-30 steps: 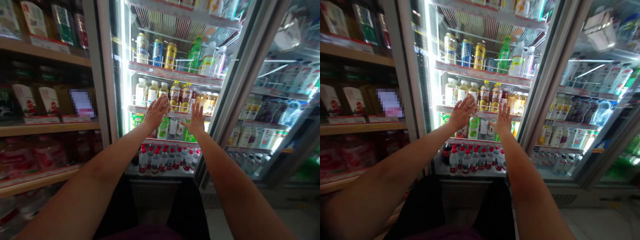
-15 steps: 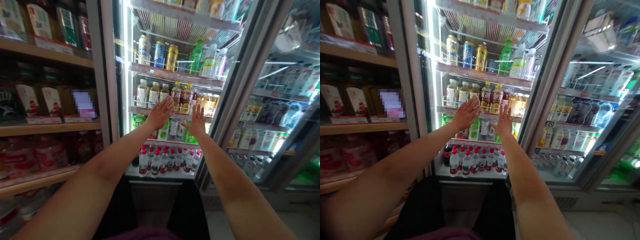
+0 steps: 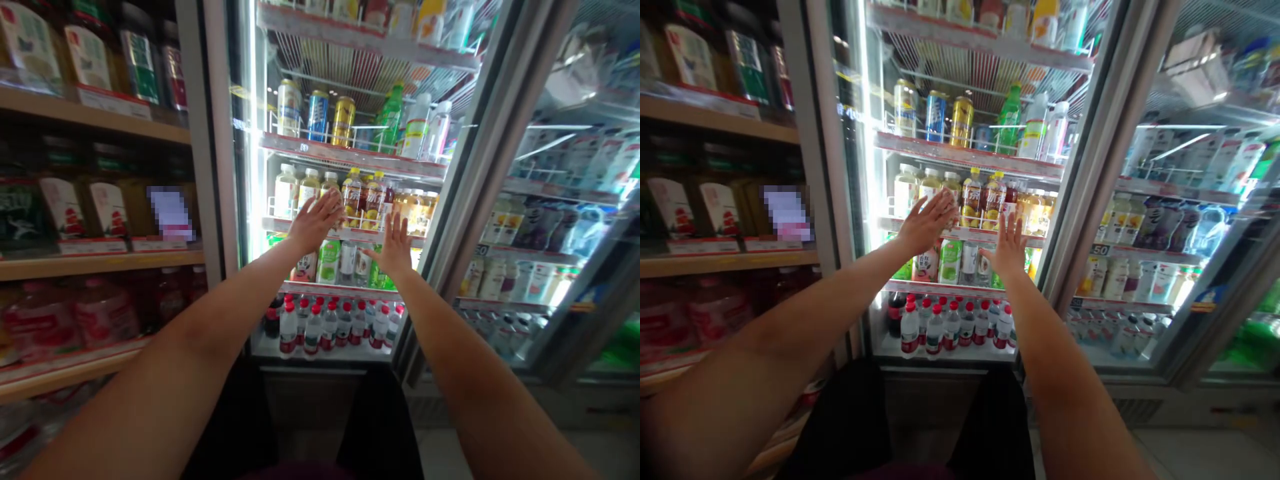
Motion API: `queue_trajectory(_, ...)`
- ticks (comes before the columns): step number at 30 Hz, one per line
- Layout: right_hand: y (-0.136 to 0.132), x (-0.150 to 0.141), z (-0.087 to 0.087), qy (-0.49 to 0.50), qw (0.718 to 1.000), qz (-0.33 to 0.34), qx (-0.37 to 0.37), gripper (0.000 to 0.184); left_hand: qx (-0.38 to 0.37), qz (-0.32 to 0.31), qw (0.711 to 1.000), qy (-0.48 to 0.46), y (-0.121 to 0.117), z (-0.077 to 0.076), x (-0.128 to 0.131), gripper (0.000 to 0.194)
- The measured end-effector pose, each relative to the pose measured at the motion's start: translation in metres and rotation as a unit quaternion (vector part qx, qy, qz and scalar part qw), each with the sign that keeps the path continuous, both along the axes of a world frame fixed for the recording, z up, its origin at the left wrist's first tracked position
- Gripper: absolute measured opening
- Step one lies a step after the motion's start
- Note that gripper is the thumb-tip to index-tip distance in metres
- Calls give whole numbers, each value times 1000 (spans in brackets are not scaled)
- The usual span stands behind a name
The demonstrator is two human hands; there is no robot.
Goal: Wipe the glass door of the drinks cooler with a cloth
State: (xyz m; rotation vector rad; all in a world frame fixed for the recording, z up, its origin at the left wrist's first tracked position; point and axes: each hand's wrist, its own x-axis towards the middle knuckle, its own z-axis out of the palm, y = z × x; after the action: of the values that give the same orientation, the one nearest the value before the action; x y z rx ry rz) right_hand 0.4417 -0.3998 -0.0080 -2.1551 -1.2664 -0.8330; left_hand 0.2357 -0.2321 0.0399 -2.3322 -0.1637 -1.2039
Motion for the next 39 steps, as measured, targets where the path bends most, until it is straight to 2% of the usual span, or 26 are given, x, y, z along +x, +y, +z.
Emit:
queue_trajectory(3, -2, -3, 1, 1, 1000, -8, -14, 131, -21, 23, 998, -57, 8, 11, -5, 61)
queue_trajectory(5, -2, -2, 1, -5, 1000, -9, -13, 131, -40, 34, 994, -92, 13, 12, -8, 61)
queue_trajectory(7, -2, -1, 1, -14, 1000, -7, -7, 130, -45, 32, 994, -94, 16, 6, -13, 61)
queue_trajectory(11, 0, -1, -3, -21, 1000, -11, 5, 126, -14, 29, 999, -40, 20, -8, -27, 63)
queue_trajectory(15, 0, -4, -2, -13, 999, -4, 32, 113, -14, 41, 998, -45, 28, -9, -36, 72)
queue_trajectory(19, 3, -10, 11, -39, 995, 17, 85, 90, -21, 45, 998, -25, 23, -19, -30, 73)
queue_trajectory(22, 13, -15, 24, -35, 997, 18, 62, 81, 13, 33, 999, 16, 15, -27, -26, 70)
queue_trajectory(24, 20, -18, 29, -7, 999, 17, 37, 80, 27, 30, 999, 25, 15, -27, -30, 69)
queue_trajectory(28, 26, -17, 29, -2, 1000, 14, 15, 88, -9, 59, 997, -47, 28, -24, -47, 68)
queue_trajectory(30, 24, -15, 28, -11, 1000, 12, 3, 91, -31, 81, 992, -89, 34, -29, -56, 64)
queue_trajectory(32, 21, -15, 28, -10, 1000, 11, -7, 97, -36, 89, 991, -91, 37, -38, -62, 61)
queue_trajectory(35, 17, -17, 31, -6, 1000, 14, -20, 122, -26, 71, 996, -56, 38, -48, -69, 59)
queue_trajectory(37, 15, -18, 33, -8, 999, 13, -32, 140, -21, 63, 997, -48, 40, -46, -72, 61)
queue_trajectory(39, 13, -19, 33, -15, 999, 10, -43, 148, -29, 70, 995, -69, 44, -38, -76, 63)
